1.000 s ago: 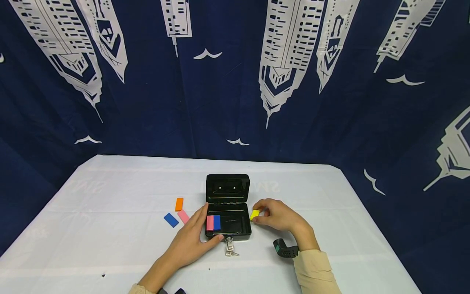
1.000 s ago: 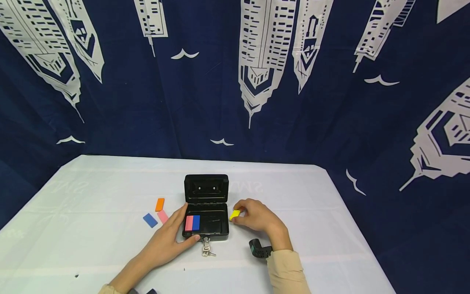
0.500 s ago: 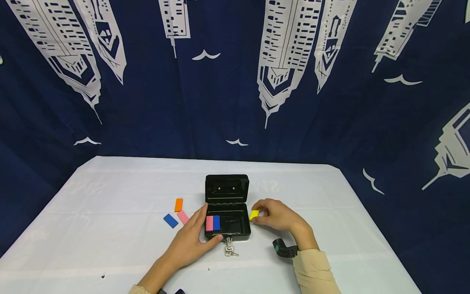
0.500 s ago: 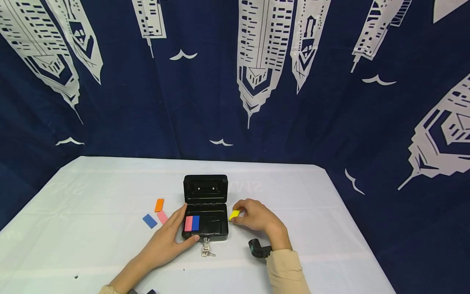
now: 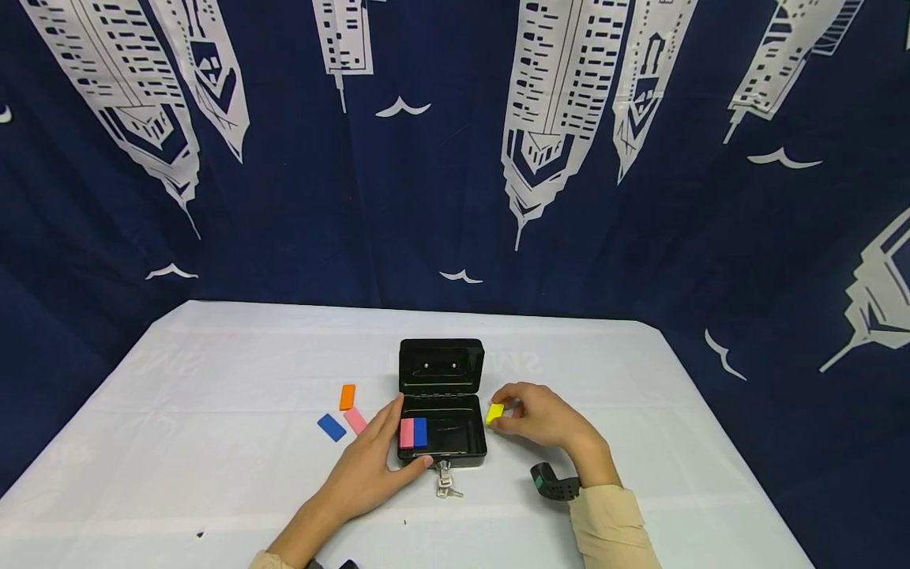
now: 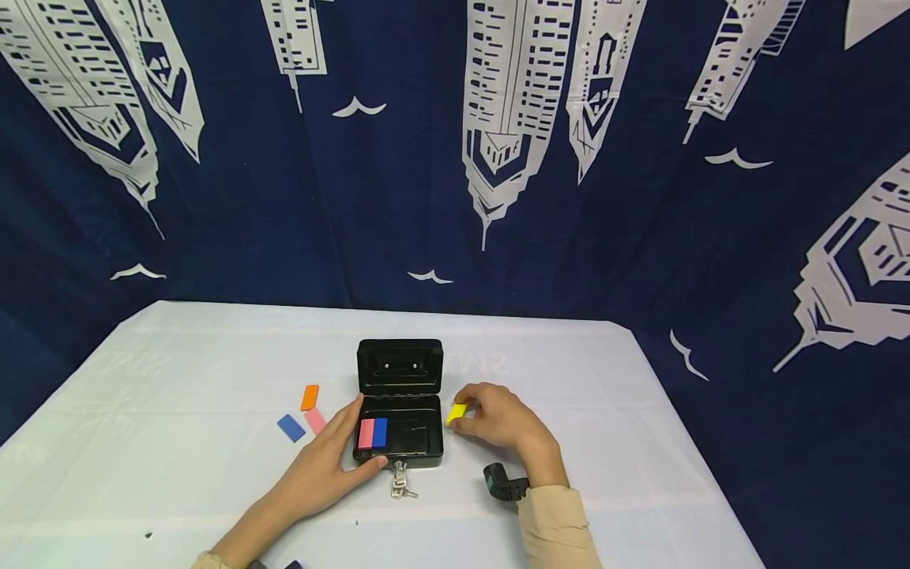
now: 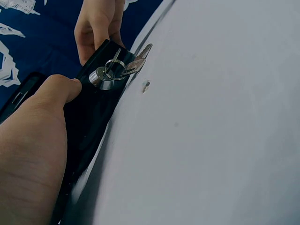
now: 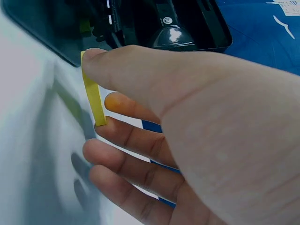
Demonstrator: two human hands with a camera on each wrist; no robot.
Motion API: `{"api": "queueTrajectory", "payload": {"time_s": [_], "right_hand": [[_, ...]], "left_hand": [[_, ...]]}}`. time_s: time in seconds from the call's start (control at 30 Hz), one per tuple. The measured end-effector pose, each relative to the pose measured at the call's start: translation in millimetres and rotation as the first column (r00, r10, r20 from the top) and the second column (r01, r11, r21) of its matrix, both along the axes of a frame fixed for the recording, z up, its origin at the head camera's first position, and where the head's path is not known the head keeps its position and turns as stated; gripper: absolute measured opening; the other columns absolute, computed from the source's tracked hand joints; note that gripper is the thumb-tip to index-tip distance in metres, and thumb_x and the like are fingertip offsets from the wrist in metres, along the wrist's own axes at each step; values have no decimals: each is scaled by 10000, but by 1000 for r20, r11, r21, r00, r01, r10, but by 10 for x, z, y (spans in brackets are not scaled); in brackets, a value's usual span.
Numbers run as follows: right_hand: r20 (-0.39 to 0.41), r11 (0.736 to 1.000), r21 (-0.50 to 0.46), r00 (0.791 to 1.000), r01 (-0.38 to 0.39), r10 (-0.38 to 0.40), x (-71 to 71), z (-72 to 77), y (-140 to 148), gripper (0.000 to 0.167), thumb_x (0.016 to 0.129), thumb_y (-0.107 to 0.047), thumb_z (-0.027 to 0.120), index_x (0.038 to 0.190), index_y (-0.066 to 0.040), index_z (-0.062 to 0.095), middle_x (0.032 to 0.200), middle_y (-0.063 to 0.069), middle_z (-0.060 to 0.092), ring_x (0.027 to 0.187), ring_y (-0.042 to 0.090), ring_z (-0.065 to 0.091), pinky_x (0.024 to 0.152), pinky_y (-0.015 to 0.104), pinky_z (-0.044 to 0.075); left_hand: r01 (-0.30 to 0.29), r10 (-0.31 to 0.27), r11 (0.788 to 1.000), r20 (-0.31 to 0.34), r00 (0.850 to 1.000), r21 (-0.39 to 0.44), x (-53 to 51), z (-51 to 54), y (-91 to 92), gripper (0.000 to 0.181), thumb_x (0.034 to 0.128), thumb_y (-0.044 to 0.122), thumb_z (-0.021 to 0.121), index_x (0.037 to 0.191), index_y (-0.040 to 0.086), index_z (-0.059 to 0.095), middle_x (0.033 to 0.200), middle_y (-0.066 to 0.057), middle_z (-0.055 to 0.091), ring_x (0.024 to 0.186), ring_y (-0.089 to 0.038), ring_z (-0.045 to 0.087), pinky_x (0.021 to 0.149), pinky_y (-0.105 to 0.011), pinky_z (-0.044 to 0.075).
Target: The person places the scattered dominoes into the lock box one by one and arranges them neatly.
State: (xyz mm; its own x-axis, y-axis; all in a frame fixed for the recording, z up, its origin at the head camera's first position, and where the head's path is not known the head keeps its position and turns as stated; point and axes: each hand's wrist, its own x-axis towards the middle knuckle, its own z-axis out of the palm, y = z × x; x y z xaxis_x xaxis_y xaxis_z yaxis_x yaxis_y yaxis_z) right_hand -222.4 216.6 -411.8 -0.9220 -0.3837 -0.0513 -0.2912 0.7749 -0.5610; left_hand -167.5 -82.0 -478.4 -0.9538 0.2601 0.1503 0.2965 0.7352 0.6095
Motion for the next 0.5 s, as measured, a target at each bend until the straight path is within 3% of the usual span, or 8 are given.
{"api": "queueTrajectory", "payload": {"time_s": [0.3, 0.5], "right_hand": [[-36, 1000, -19, 999, 0, -1, -7, 61, -1, 338, 865, -210, 834, 1166, -97, 729, 999, -9, 691, 820, 114, 585, 729, 275, 502], [-90, 998, -36, 995, -57, 53, 14, 113, -5, 355, 881, -245, 820, 1186, -92, 723, 1078, -10, 699, 832, 109, 597, 716, 257, 514]], "left_hand": [[8, -7, 1000, -25, 1000, 7, 10, -15, -8, 1051, 875, 726, 654, 1664, 194, 207, 1671, -75, 338, 1473, -311, 437, 1139, -557, 434], [6, -5, 1000, -20, 1000, 6, 3, -12, -7, 1052, 873, 720, 662, 1663, 195, 208, 1669, -79, 340, 1467, -320, 443, 1134, -565, 437]]}}
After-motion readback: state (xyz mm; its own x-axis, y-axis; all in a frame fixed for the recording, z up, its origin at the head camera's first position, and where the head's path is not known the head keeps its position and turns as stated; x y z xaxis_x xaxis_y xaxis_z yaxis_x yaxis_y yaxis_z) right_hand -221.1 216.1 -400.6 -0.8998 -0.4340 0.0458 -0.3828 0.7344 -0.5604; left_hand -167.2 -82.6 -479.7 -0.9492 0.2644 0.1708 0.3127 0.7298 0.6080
